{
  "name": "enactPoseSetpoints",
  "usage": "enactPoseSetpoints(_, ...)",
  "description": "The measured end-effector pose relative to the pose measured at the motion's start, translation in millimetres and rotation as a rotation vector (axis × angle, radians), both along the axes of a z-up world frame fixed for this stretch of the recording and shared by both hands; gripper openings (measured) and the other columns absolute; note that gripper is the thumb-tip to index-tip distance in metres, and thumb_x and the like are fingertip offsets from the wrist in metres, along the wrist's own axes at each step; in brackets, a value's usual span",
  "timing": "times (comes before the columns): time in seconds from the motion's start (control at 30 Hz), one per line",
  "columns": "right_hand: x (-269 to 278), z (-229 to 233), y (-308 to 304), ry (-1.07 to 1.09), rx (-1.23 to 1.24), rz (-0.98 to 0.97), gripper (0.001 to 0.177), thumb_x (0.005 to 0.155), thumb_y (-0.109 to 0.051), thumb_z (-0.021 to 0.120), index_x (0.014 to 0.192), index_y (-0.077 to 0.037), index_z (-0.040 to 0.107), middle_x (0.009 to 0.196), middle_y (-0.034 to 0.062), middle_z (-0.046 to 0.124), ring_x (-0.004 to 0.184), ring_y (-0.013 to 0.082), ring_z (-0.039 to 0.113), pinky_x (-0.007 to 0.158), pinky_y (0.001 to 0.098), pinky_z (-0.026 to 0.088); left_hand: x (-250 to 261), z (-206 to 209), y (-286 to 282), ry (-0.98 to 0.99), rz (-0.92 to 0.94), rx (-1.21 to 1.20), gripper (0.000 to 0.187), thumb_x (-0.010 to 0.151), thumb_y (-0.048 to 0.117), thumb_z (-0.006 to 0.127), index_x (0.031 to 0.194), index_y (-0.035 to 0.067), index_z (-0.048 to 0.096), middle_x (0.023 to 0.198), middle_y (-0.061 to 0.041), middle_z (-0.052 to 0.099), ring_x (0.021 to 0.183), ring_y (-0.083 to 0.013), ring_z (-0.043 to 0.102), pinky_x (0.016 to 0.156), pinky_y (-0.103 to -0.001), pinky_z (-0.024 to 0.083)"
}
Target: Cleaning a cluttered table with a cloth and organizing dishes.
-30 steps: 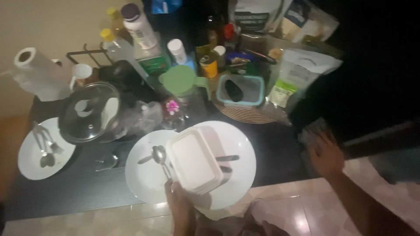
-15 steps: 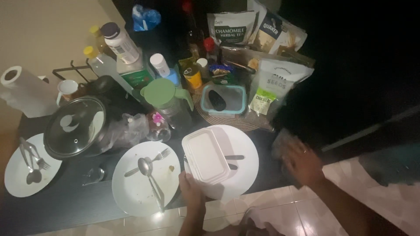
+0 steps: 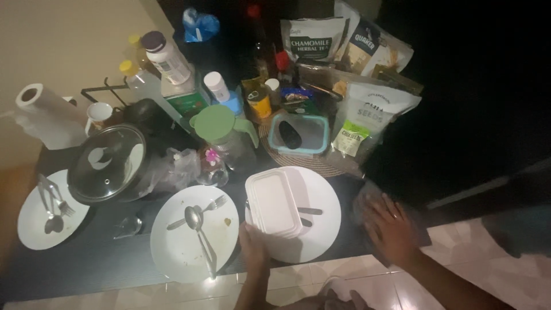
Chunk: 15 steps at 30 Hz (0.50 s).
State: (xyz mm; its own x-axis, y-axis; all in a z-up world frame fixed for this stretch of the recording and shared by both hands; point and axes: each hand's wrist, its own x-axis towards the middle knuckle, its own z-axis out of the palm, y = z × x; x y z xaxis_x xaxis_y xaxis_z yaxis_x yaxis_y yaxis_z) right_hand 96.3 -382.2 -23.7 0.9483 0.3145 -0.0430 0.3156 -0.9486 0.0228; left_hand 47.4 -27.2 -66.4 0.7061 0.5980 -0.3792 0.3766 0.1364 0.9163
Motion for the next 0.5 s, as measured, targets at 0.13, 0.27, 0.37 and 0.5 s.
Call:
enactPoseSetpoints(0.13, 14.7, -12.9, -34.1, 0.026, 0.083, 0.064, 0.059, 0.092, -0.04, 0.056, 0.148, -0.026, 0.045, 0.162, 0.0046, 0.037, 0.15, 0.0322, 0.028, 0.122, 0.0497, 0.024, 2.9, 28.9, -3.4, -0.03, 0.021, -0.081, 0.059, 0.107, 0.04, 0.034, 0.149, -0.001, 0.042, 0.138, -0.02, 0.056, 0.123, -0.0328, 0.058, 0.104, -0.042, 0.047)
enactPoseSetpoints(0.27, 43.1, -16.3, -31.8, -0.02, 0.169, -0.098, 0.055, 0.096, -0.036, 0.053, 0.149, -0.022, 0.045, 0.158, 0.0071, 0.04, 0.152, 0.0343, 0.029, 0.123, 0.0489, 0.025, 5.1, 34.6, -0.9, -0.079, -0.058, 0.096, 0.063, 0.106, 0.041, 0.037, 0.151, -0.003, 0.041, 0.148, -0.023, 0.052, 0.135, -0.0334, 0.052, 0.113, -0.041, 0.039)
enactPoseSetpoints(0.37, 46.7, 10.4, -6.7, -0.064, 0.222, -0.199, 0.055, 0.097, -0.033, 0.051, 0.15, -0.018, 0.044, 0.158, 0.01, 0.04, 0.151, 0.0373, 0.027, 0.118, 0.051, 0.027, 5.2, 30.5, 2.2, -0.112, -0.05, 0.137, 0.065, 0.105, 0.041, 0.04, 0.152, -0.005, 0.038, 0.155, -0.022, 0.046, 0.141, -0.0322, 0.046, 0.117, -0.04, 0.034)
enactPoseSetpoints(0.5, 24.0, 29.3, 20.8, 0.081, 0.114, -0.208, 0.061, 0.094, -0.036, 0.052, 0.151, -0.019, 0.042, 0.162, 0.0063, 0.035, 0.153, 0.0334, 0.025, 0.119, 0.0497, 0.028, 1.6, 39.4, -0.7, -0.068, -0.054, 0.133, 0.064, 0.105, 0.039, 0.039, 0.152, -0.005, 0.037, 0.154, -0.023, 0.046, 0.141, -0.0325, 0.046, 0.116, -0.04, 0.034)
